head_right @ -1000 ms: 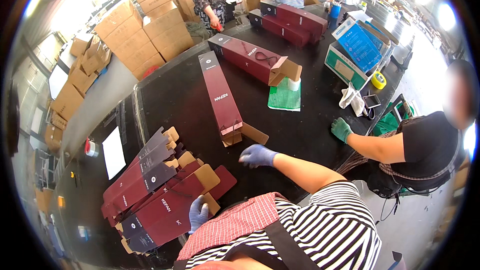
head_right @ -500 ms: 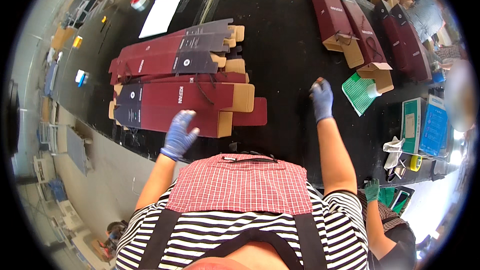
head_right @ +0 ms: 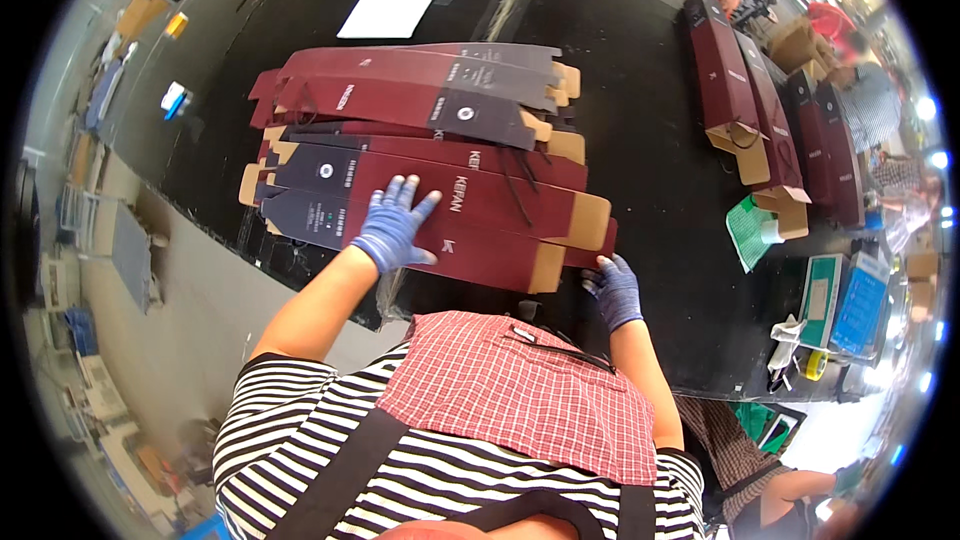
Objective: The person folds flat maroon cardboard sheets into rectangular boxes by hand. They repeatedly pick up a sheet, fold the side flaps, tuck the ends to form the box shape, and place the finished unit on a growing stack on the table.
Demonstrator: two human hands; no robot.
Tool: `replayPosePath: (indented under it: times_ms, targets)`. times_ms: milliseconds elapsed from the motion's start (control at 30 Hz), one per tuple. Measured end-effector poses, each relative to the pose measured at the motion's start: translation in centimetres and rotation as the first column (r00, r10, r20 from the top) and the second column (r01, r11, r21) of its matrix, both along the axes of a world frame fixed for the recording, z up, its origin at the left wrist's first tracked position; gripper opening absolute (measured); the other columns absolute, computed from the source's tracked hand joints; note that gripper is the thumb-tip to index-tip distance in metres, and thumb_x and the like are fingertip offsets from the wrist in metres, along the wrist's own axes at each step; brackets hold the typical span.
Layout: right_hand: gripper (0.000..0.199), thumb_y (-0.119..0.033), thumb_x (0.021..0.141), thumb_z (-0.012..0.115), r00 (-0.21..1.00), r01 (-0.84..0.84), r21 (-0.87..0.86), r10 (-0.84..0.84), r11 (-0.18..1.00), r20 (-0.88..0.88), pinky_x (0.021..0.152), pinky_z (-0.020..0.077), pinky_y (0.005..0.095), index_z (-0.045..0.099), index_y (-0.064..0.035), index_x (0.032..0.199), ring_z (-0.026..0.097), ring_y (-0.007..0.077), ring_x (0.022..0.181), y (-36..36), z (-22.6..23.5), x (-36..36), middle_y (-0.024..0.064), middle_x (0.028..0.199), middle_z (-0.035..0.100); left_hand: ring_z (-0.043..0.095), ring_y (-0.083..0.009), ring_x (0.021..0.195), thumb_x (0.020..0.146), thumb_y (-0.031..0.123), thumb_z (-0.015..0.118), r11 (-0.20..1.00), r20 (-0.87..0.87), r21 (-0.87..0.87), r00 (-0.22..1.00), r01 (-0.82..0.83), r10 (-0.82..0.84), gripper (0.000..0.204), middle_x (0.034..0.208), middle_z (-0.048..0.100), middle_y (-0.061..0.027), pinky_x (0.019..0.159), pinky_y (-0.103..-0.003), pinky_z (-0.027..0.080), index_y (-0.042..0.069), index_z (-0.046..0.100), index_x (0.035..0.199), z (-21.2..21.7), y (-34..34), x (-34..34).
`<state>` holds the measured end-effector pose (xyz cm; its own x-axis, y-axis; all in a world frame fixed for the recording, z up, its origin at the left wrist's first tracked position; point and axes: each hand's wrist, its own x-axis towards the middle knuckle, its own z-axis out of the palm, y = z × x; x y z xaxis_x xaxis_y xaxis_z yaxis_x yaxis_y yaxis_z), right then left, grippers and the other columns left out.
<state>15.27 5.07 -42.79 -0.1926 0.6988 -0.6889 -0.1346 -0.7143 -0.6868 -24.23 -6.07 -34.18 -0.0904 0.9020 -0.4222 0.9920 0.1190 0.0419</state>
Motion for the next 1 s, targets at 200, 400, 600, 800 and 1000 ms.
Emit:
replayPosePath:
  times_ms: [200,400,600,800,1000]
  targets:
    - [0.030,-0.018,0.096,0.059,0.971,0.239,-0.049,-0.238,0.970,0.014,0.066,0.0553,0.0379,0.054,-0.0112,0.125,0.066,0.0223,0.078,-0.3,-2.6,1.9,0.0069,0.098,0.064,0.021,-0.0374,0.148,0.072,0.057,0.076,0.997,0.150,0.073,0.988,0.026,-0.037,0.103,0.158,0.026,-0.0176,0.114,-0.059,0.023,0.023,0.025,0.155,-1.0,-0.4,0.5]
    - [0.044,-0.032,0.091,0.067,0.981,0.170,-0.156,-0.153,0.973,0.116,0.077,0.0534,0.0407,0.053,-0.0152,0.129,0.065,0.0223,0.094,-3.2,0.0,-0.2,0.0062,0.112,0.066,0.013,-0.0364,0.150,0.055,0.060,0.086,0.993,-0.007,0.090,0.997,-0.074,0.075,0.128,0.161,0.019,-0.0159,0.117,-0.060,0.015,0.022,0.019,0.157,0.1,2.9,-6.5]
    - [0.043,-0.023,0.091,0.067,0.988,-0.116,-0.147,0.129,0.982,0.084,0.073,0.0551,0.0340,0.054,-0.0105,0.130,0.065,0.0167,0.087,-6.4,0.6,-1.6,0.0041,0.104,0.067,0.022,-0.0344,0.147,0.049,0.063,0.088,0.996,-0.065,-0.022,0.995,-0.082,0.080,0.137,0.154,0.030,-0.0199,0.119,-0.056,0.013,0.020,0.016,0.158,1.0,4.7,-6.2]
    - [0.039,-0.015,0.088,0.069,0.946,-0.135,0.001,0.128,0.991,0.298,0.063,0.0551,0.0279,0.059,-0.0006,0.123,0.064,0.0159,0.077,-8.0,-0.9,0.6,0.0087,0.098,0.067,0.060,-0.0341,0.109,0.059,0.049,0.087,0.998,0.075,0.039,0.996,0.040,-0.043,0.096,0.117,0.061,-0.0173,0.095,-0.044,0.048,0.008,0.047,0.137,-0.7,0.3,-2.7]
    - [0.040,-0.005,0.084,0.064,0.591,-0.320,0.694,-0.436,0.645,0.678,0.095,0.0485,0.0349,0.059,0.0007,0.124,0.062,0.0243,0.106,-6.7,7.2,2.2,0.0147,0.118,0.063,0.063,-0.0393,0.094,0.080,0.025,0.075,0.991,0.420,0.083,0.898,0.103,-0.129,0.040,0.098,0.065,-0.0190,0.081,-0.046,0.052,0.005,0.060,0.111,3.2,-5.4,0.0]
